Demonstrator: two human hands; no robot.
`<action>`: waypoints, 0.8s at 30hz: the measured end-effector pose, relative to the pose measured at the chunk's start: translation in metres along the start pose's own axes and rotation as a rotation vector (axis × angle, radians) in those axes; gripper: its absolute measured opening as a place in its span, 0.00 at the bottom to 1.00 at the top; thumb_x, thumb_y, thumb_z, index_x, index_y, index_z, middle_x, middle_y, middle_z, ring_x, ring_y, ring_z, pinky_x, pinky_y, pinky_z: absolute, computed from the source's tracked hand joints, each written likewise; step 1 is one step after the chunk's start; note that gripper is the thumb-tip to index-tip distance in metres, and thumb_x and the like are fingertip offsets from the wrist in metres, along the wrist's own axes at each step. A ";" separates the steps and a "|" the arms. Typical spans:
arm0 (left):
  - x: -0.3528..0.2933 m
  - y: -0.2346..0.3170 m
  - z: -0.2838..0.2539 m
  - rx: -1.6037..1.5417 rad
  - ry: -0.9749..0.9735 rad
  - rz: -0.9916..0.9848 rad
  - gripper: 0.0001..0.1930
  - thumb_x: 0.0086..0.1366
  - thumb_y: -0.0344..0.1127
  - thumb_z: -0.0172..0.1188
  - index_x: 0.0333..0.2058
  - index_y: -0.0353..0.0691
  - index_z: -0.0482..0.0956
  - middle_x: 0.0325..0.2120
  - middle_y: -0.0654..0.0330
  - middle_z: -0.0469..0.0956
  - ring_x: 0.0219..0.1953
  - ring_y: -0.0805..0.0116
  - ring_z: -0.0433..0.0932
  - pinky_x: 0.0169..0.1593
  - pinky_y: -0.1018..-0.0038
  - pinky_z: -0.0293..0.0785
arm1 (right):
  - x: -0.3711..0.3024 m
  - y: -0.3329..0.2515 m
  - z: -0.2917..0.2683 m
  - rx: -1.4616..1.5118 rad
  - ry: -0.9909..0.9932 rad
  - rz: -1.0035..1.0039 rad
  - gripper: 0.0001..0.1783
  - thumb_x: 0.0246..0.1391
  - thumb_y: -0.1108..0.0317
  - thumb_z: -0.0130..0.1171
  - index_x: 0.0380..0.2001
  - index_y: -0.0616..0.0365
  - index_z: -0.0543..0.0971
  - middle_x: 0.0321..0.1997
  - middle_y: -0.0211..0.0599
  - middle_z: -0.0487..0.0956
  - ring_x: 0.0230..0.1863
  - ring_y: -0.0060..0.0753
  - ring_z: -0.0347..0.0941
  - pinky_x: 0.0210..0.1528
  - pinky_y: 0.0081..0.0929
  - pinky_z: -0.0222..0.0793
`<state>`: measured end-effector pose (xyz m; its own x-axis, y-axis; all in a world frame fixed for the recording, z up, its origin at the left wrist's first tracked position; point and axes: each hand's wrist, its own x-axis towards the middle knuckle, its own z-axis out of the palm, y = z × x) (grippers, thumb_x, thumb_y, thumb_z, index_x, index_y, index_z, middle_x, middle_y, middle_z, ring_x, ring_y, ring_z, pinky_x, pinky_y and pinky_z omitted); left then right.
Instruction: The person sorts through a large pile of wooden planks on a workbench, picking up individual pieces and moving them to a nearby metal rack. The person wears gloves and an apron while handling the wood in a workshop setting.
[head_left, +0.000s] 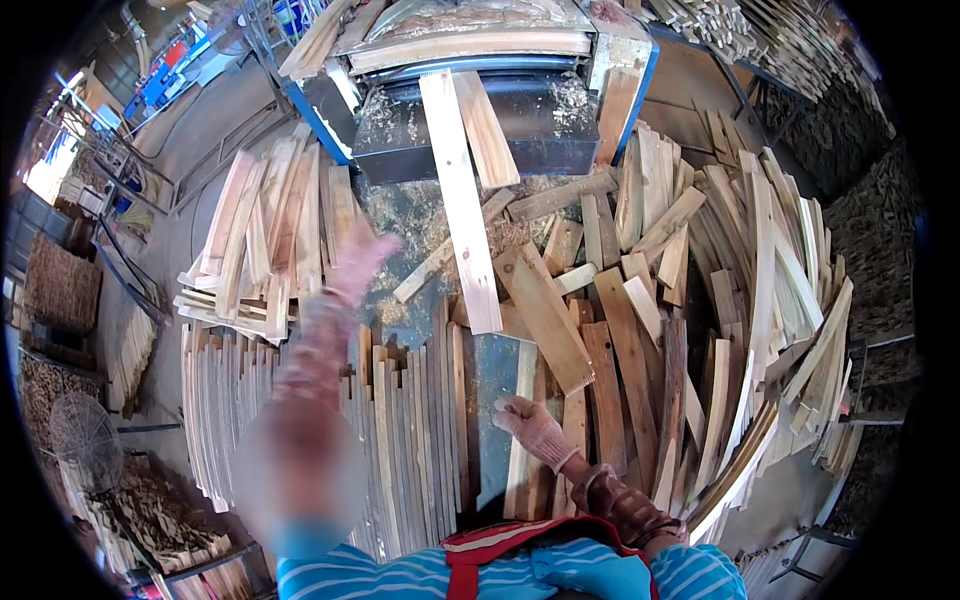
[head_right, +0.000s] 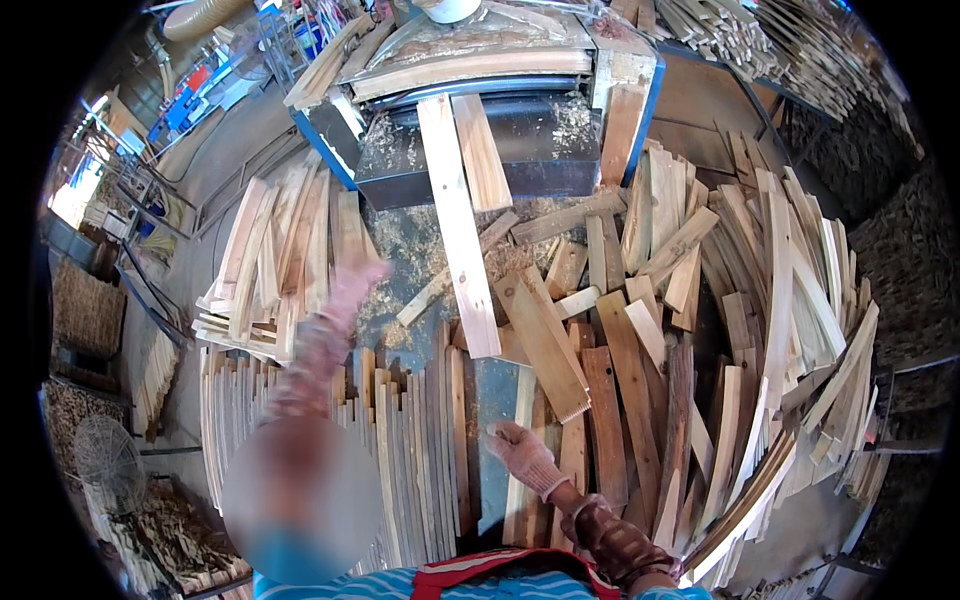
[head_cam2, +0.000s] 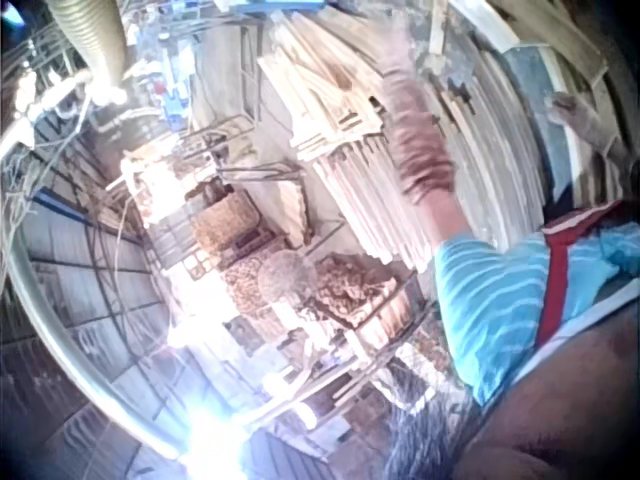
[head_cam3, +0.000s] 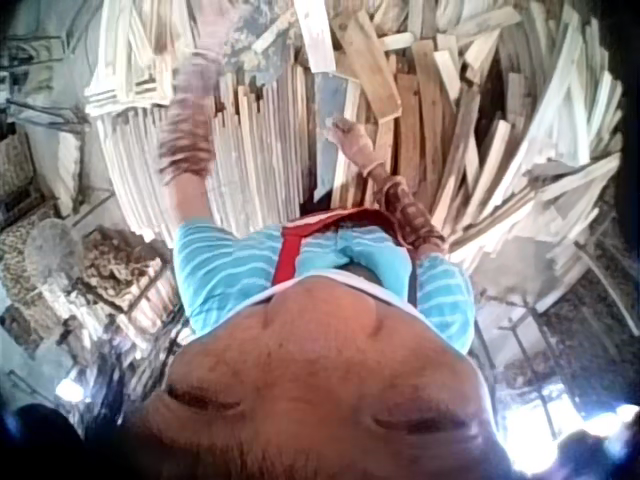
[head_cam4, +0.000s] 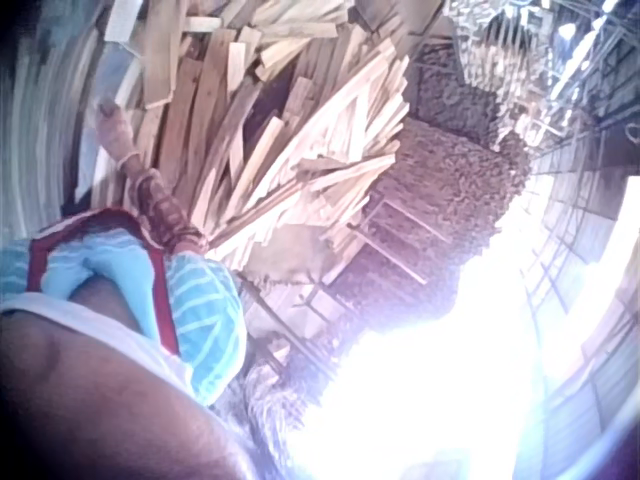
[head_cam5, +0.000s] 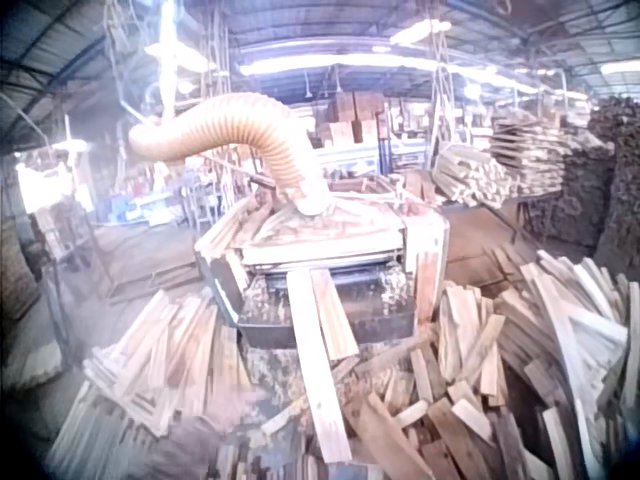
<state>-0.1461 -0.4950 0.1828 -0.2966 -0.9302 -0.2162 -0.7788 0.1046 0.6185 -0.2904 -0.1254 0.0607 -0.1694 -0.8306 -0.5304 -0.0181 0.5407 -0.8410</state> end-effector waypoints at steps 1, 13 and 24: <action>0.023 -0.073 0.036 -0.162 0.008 -0.025 0.55 0.61 0.53 0.69 0.73 0.27 0.46 0.70 0.36 0.57 0.73 0.46 0.58 0.74 0.62 0.53 | 0.000 -0.010 0.012 -0.049 -0.099 -0.029 0.28 0.62 0.56 0.64 0.57 0.66 0.77 0.49 0.41 0.84 0.48 0.29 0.79 0.54 0.27 0.74; -0.054 -0.073 0.097 -1.153 0.174 -0.129 0.13 0.69 0.32 0.62 0.48 0.31 0.79 0.35 0.56 0.83 0.32 0.65 0.84 0.32 0.72 0.85 | 0.014 -0.017 -0.047 0.329 0.032 -0.073 0.22 0.65 0.62 0.62 0.54 0.69 0.78 0.46 0.42 0.85 0.47 0.29 0.81 0.54 0.27 0.75; -0.039 -0.167 -0.220 0.817 0.912 -0.194 0.33 0.68 0.51 0.61 0.67 0.42 0.69 0.60 0.51 0.76 0.62 0.51 0.75 0.66 0.61 0.69 | -0.024 -0.020 -0.052 0.540 0.107 -0.010 0.20 0.67 0.65 0.59 0.56 0.69 0.77 0.43 0.39 0.84 0.44 0.30 0.82 0.51 0.28 0.78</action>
<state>0.1171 -0.5532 0.2546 0.1000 -0.8254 0.5556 -0.9801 -0.1780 -0.0881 -0.3368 -0.1091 0.0962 -0.2713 -0.8020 -0.5322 0.4833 0.3647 -0.7959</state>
